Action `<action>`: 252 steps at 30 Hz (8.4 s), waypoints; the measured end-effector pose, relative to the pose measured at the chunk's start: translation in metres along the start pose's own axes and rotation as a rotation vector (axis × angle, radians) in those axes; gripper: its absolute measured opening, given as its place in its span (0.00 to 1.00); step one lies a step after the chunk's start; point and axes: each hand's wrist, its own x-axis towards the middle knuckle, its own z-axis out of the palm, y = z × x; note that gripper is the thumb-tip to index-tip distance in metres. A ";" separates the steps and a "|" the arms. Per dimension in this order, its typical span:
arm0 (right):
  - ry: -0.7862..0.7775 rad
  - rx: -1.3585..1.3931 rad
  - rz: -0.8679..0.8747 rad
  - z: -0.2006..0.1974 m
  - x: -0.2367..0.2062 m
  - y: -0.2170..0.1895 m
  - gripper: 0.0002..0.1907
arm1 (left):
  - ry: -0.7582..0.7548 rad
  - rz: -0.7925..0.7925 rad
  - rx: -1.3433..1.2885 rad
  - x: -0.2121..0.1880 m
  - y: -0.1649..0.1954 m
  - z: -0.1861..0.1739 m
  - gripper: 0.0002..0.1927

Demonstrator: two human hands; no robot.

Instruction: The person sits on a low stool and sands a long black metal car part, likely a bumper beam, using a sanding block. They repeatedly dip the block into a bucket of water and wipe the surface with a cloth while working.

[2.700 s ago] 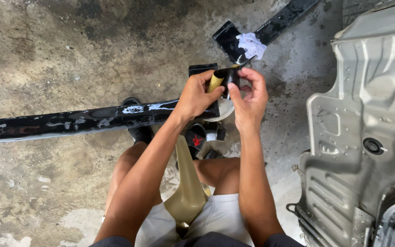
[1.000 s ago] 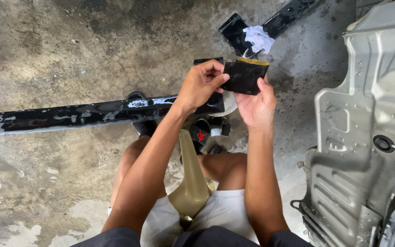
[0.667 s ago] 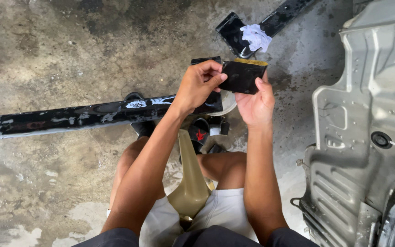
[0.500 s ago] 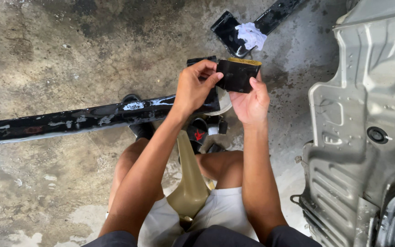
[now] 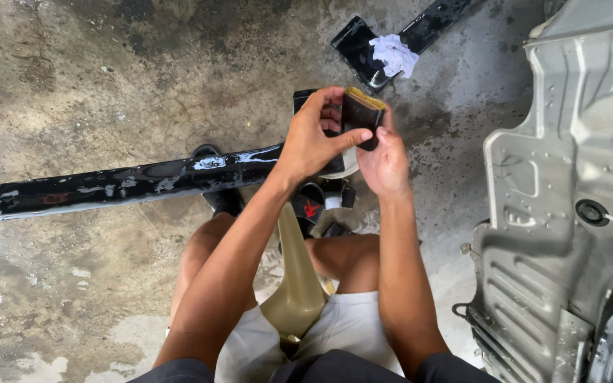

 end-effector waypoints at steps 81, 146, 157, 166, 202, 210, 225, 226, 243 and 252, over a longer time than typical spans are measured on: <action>0.218 -1.011 -0.138 -0.170 -0.041 0.112 0.21 | -0.413 -0.247 1.230 -0.071 -0.214 -0.025 0.63; 0.019 -1.433 0.146 -0.218 0.032 0.138 0.22 | -0.582 -0.306 1.020 -0.074 -0.141 -0.043 0.63; 0.180 -0.795 0.207 -0.196 0.028 0.133 0.23 | -0.709 -0.564 0.755 -0.019 -0.033 -0.082 0.42; 0.066 -0.865 -0.325 -0.127 -0.005 0.090 0.23 | -0.715 -0.299 0.746 -0.021 -0.030 -0.083 0.36; 0.351 -0.834 -0.338 -0.135 -0.005 0.107 0.23 | -0.685 -0.221 0.746 -0.018 -0.033 -0.069 0.36; 0.157 -0.719 -0.371 -0.131 -0.057 0.115 0.21 | -0.625 -0.266 0.758 -0.014 -0.025 -0.061 0.37; 0.309 -0.261 0.433 -0.202 -0.047 0.219 0.17 | -0.404 -0.051 1.210 -0.052 -0.076 -0.044 0.74; 0.320 -0.241 0.455 -0.202 -0.051 0.219 0.18 | -0.301 -0.075 1.120 -0.050 -0.077 -0.041 0.71; 0.019 -1.801 0.202 -0.194 0.036 0.184 0.17 | 0.061 -0.368 1.002 -0.024 -0.088 0.001 0.31; 0.160 -0.851 0.513 -0.187 -0.011 0.095 0.27 | 0.092 -0.279 0.930 -0.017 -0.087 0.010 0.28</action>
